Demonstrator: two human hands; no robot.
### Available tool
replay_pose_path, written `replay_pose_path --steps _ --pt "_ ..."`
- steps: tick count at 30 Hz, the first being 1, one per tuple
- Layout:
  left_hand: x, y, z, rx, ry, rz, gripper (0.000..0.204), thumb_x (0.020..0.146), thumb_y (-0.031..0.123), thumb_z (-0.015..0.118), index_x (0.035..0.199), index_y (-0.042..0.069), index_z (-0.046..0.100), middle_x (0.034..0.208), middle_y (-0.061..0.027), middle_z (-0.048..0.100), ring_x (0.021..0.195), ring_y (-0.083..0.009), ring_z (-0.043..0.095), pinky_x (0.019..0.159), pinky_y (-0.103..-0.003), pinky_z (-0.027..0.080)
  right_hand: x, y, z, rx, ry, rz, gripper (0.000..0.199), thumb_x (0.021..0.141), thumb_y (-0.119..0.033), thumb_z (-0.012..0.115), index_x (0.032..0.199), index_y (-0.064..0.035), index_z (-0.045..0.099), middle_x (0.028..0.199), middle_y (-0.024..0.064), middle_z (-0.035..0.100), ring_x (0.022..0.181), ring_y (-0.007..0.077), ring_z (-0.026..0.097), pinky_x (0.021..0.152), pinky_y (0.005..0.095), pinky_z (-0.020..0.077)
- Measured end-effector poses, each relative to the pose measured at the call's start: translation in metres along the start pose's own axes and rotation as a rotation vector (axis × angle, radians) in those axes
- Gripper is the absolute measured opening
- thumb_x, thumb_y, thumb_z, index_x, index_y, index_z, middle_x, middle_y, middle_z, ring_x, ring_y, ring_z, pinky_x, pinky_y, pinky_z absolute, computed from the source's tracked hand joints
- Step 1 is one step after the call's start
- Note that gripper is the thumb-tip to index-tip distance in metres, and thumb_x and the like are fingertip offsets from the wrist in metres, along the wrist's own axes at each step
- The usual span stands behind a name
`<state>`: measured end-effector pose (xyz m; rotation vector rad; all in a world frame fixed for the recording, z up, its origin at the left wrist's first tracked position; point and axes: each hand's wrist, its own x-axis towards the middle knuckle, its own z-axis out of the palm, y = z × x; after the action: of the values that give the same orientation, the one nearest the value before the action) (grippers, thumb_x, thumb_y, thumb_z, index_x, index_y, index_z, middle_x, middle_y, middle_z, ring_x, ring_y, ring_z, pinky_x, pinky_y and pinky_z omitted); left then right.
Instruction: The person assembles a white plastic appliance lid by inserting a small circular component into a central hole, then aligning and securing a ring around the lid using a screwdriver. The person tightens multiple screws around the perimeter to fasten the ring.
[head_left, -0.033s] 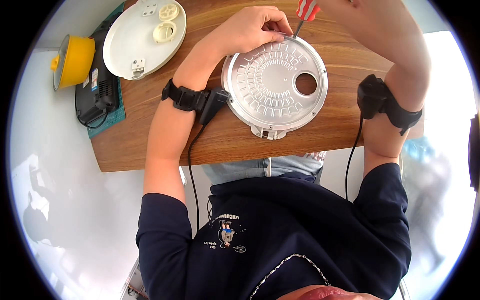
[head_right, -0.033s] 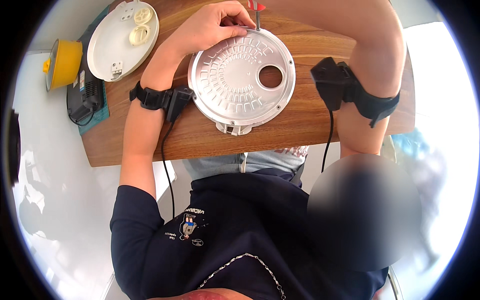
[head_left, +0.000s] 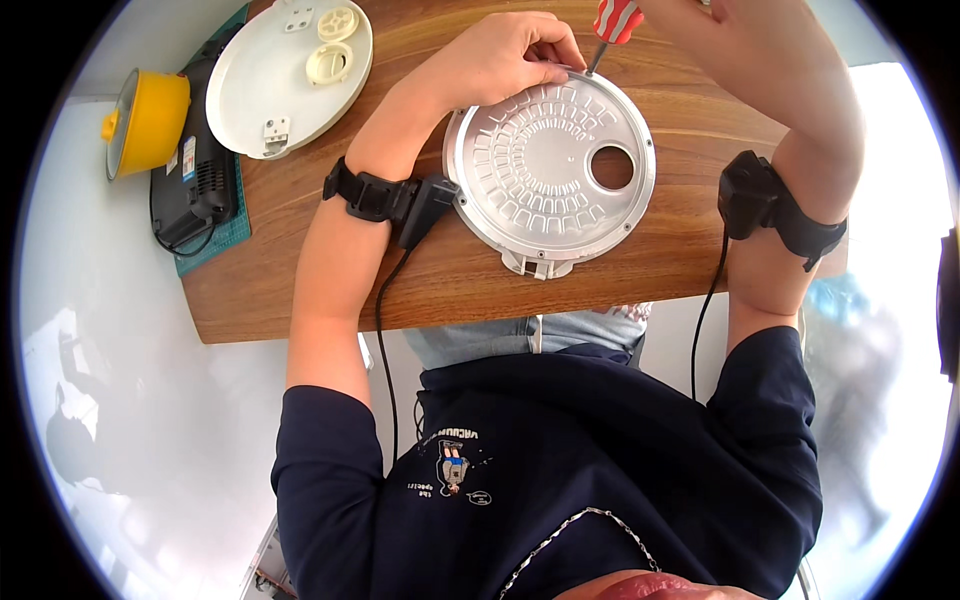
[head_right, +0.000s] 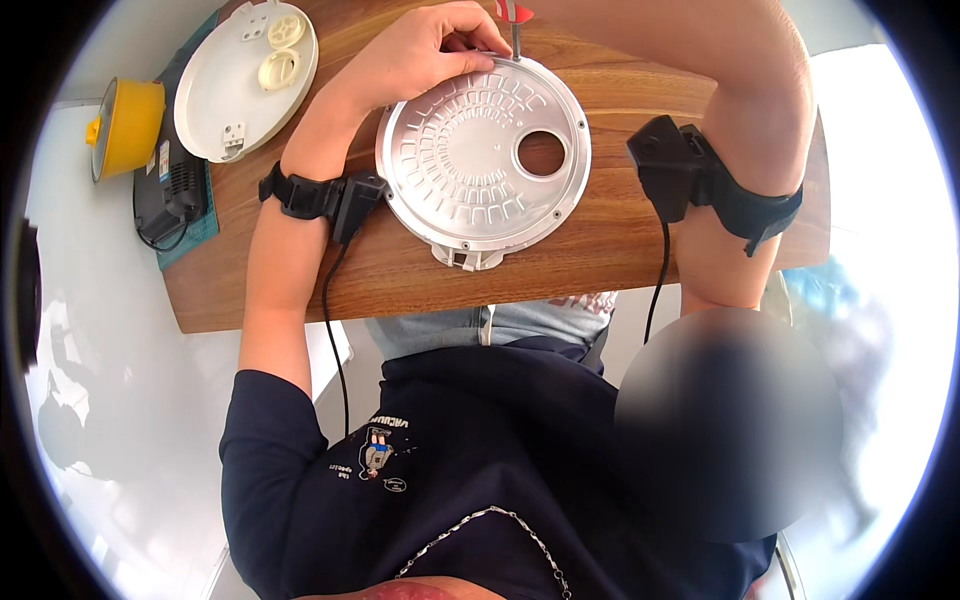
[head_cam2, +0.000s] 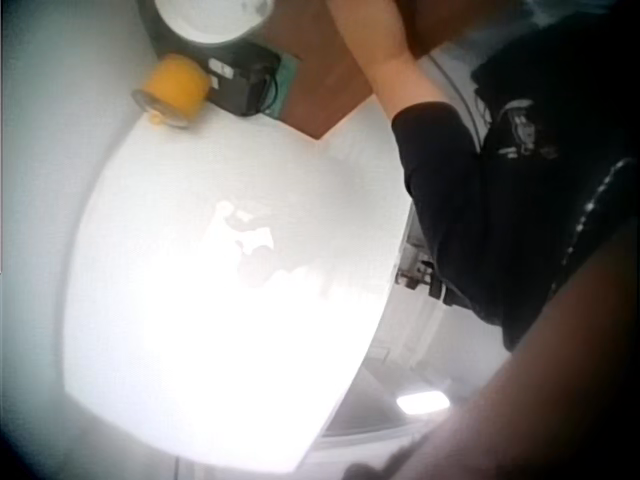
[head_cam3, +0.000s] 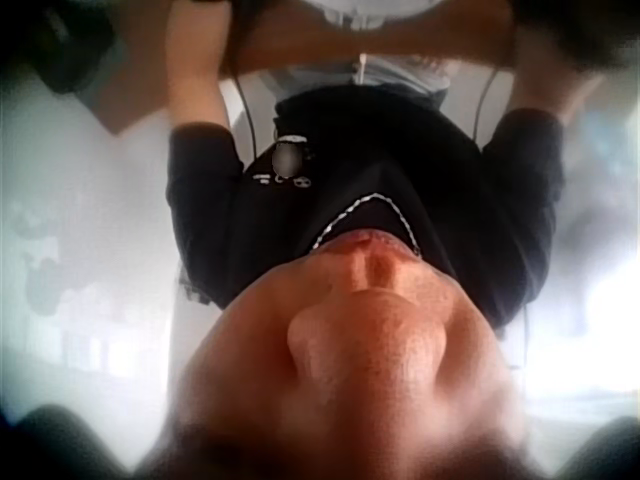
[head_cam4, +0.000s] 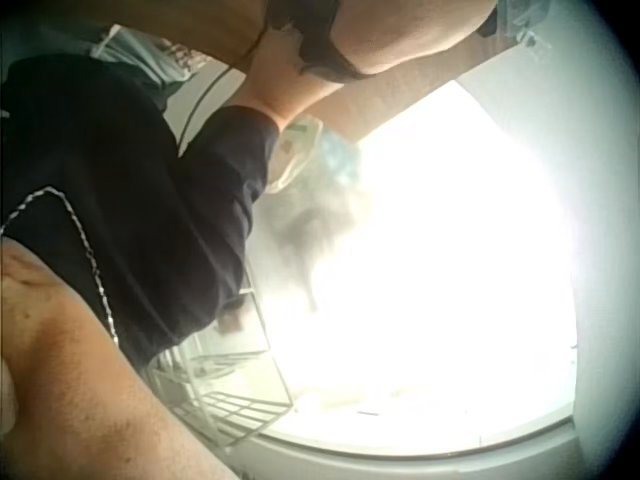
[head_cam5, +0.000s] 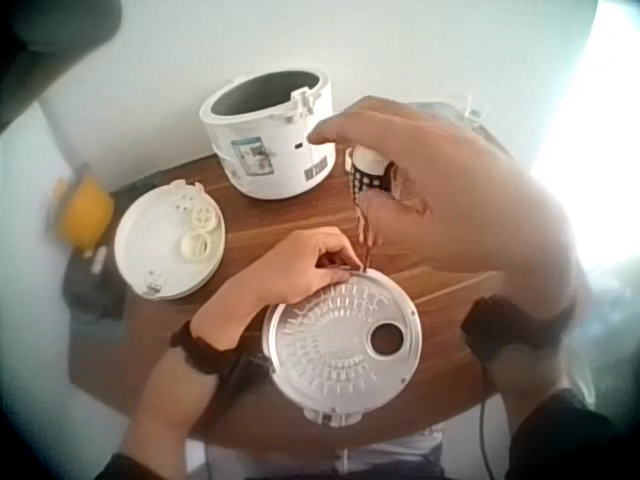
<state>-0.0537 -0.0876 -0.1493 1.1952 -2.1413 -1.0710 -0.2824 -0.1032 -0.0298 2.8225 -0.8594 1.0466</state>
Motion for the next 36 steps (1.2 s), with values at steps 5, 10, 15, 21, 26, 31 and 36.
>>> replay_pose_path --steps 5,10,15,21,26,31,36 --pt "0.003 0.009 -0.006 0.01 -0.029 0.005 0.018 0.087 0.004 0.076 0.105 0.001 0.073 0.098 -0.0098 0.073 0.093 -0.02 0.07 0.083 -0.032 0.054 0.006 0.005 -0.023 0.079 -0.152 -0.093 0.042 0.087 -0.015 0.073 0.127 -0.0056 0.064 0.104 0.018 0.071 0.088 0.0341 0.068 0.078 0.0427 0.0542" --pt "0.004 0.012 -0.007 0.034 -0.019 0.052 0.019 0.084 0.0 0.077 0.102 -0.001 0.072 0.098 -0.0113 0.072 0.094 -0.0209 0.07 0.083 -0.033 0.054 -0.002 0.011 0.007 0.117 0.101 -0.113 0.037 0.088 -0.014 0.073 0.123 -0.0051 0.065 0.1 0.0179 0.071 0.086 0.033 0.068 0.075 0.0425 0.0542" --pt "0.005 0.012 -0.005 -0.052 -0.036 -0.008 0.017 0.084 -0.001 0.076 0.101 -0.001 0.072 0.099 -0.0113 0.072 0.095 -0.0205 0.069 0.084 -0.033 0.054 0.008 -0.012 -0.023 0.026 -0.206 0.083 0.038 0.088 -0.012 0.073 0.124 -0.0049 0.064 0.098 0.0155 0.071 0.087 0.0309 0.069 0.079 0.0424 0.0533" --pt "0.002 0.012 -0.004 -0.06 0.002 0.13 0.017 0.084 -0.002 0.076 0.101 -0.001 0.072 0.101 -0.0114 0.072 0.095 -0.02 0.069 0.085 -0.032 0.054 -0.001 0.0 -0.006 0.084 -0.109 -0.009 0.038 0.089 -0.019 0.074 0.123 -0.0051 0.065 0.104 0.0158 0.072 0.09 0.0338 0.069 0.08 0.042 0.0535" --pt "0.004 0.01 -0.004 -0.079 -0.027 -0.017 0.017 0.085 -0.003 0.075 0.101 -0.001 0.072 0.101 -0.0111 0.072 0.095 -0.0202 0.068 0.085 -0.032 0.053 0.002 -0.026 -0.006 -0.155 -0.031 0.069 0.041 0.089 -0.02 0.074 0.126 -0.0052 0.064 0.109 0.0161 0.072 0.092 0.0354 0.069 0.083 0.0422 0.0537" --pt "0.005 0.015 -0.004 -0.046 -0.029 0.0 0.017 0.085 -0.002 0.075 0.102 -0.001 0.071 0.099 -0.0105 0.071 0.094 -0.0202 0.068 0.083 -0.032 0.053 -0.005 0.004 -0.004 0.097 0.056 -0.168 0.039 0.089 -0.017 0.071 0.126 -0.0038 0.064 0.106 0.0169 0.072 0.093 0.035 0.07 0.082 0.0416 0.0553" --pt "0.005 0.02 -0.006 0.005 -0.026 -0.032 0.017 0.086 -0.002 0.075 0.102 -0.002 0.071 0.098 -0.0104 0.071 0.092 -0.0188 0.068 0.082 -0.032 0.053 0.003 0.003 -0.002 0.162 -0.06 0.102 0.039 0.089 -0.014 0.07 0.126 -0.0038 0.065 0.101 0.0175 0.072 0.086 0.0338 0.07 0.078 0.0403 0.0565"
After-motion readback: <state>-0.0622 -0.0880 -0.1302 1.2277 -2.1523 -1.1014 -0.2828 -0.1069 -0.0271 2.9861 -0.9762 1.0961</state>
